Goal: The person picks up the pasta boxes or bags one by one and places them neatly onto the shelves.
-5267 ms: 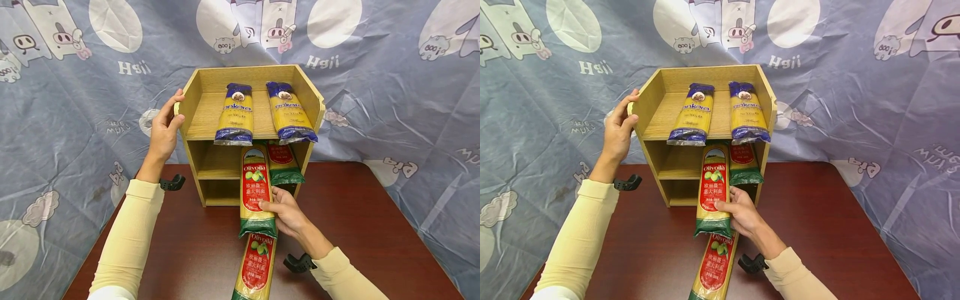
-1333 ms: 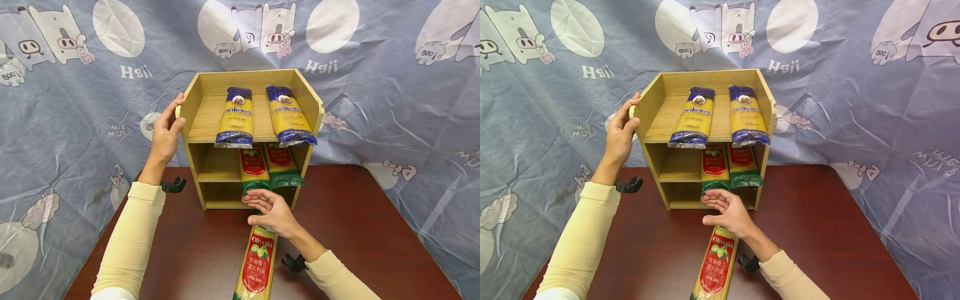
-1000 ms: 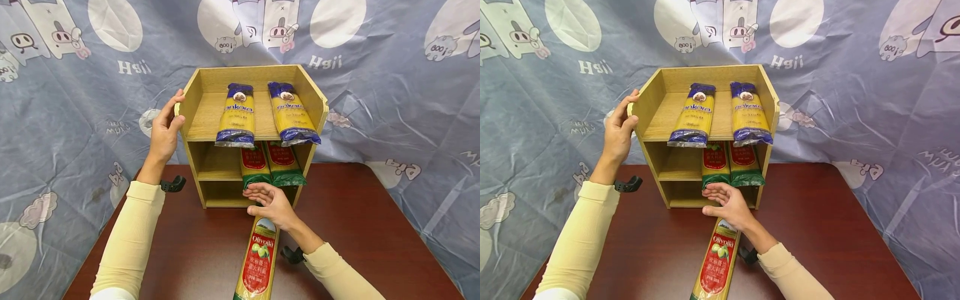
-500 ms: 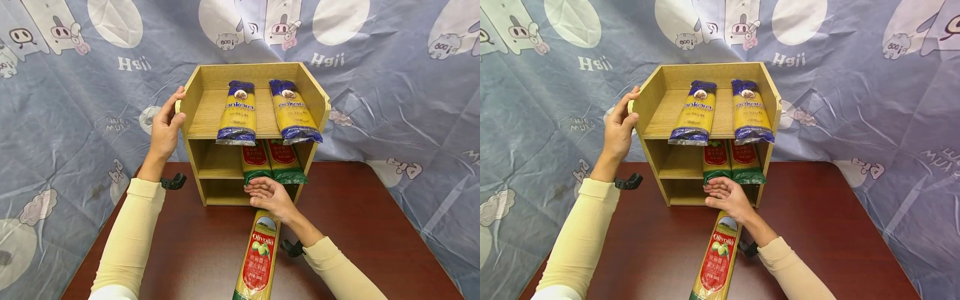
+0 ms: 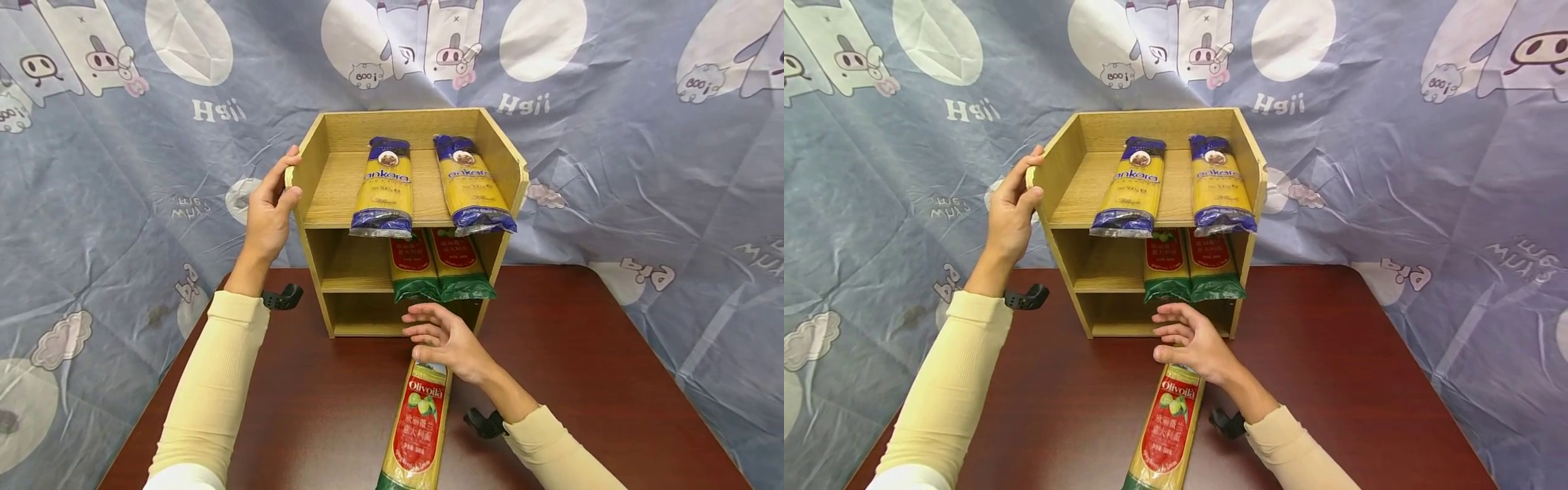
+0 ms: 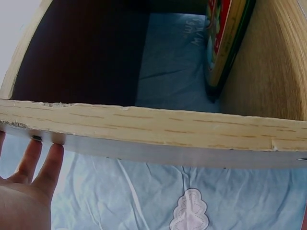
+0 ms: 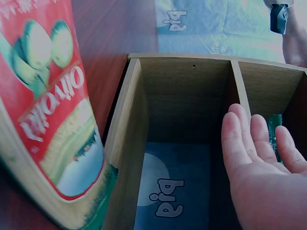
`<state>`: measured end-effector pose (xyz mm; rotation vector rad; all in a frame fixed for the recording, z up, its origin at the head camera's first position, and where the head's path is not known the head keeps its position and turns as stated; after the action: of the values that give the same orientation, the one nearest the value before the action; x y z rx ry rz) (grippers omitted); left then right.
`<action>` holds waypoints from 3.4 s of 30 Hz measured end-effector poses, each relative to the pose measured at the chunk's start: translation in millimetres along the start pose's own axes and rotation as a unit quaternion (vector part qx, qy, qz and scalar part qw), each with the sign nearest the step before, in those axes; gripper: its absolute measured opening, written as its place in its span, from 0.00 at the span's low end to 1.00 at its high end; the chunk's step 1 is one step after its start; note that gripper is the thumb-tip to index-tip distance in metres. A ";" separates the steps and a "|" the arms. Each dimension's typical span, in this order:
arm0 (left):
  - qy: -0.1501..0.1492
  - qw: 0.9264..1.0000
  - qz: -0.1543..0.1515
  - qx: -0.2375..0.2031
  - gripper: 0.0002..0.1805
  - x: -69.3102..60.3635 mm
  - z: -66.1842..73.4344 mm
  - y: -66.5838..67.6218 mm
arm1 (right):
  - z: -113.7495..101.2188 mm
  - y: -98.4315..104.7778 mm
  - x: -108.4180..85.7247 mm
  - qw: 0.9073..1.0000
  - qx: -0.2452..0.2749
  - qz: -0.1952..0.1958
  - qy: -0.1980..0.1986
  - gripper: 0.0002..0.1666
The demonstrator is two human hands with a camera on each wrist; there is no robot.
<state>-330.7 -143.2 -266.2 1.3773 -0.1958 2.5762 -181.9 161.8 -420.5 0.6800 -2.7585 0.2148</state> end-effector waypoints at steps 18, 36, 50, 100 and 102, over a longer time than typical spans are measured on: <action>0.017 1.000 0.019 0.011 0.19 -1.3 7.1 -6.1 | 18.5 -23.1 -91.4 0.987 -0.003 0.132 -0.096 0.53; 0.034 0.999 0.029 0.011 0.21 -10.1 -2.7 -4.2 | 43.8 -57.5 -113.6 0.893 -0.201 0.276 -0.292 0.57; 0.012 1.000 0.025 -0.004 0.20 -3.1 -0.4 -7.3 | 61.9 -84.4 -98.8 0.829 -0.369 0.292 -0.304 0.84; 0.022 0.998 0.040 -0.033 0.22 0.8 2.7 -6.7 | 57.2 -77.5 -116.5 0.966 0.130 0.072 -0.214 0.32; 0.022 0.998 0.039 -0.035 0.21 2.0 3.3 -6.9 | 51.0 -77.9 -114.2 0.967 0.139 0.057 -0.203 0.34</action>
<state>-327.4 -137.0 -262.6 1.3136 -0.3352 2.6328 -60.8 131.8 -498.8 0.6972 -3.2019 0.5541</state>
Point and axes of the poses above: each hand's wrist, its own x-axis towards the middle knuckle, its own y-axis out of the back of the hand, z = x × y, the point moved 1 cm from there along x, towards the middle knuckle, and after that the axes turned 3 degrees about x, right-handed, at the moved point
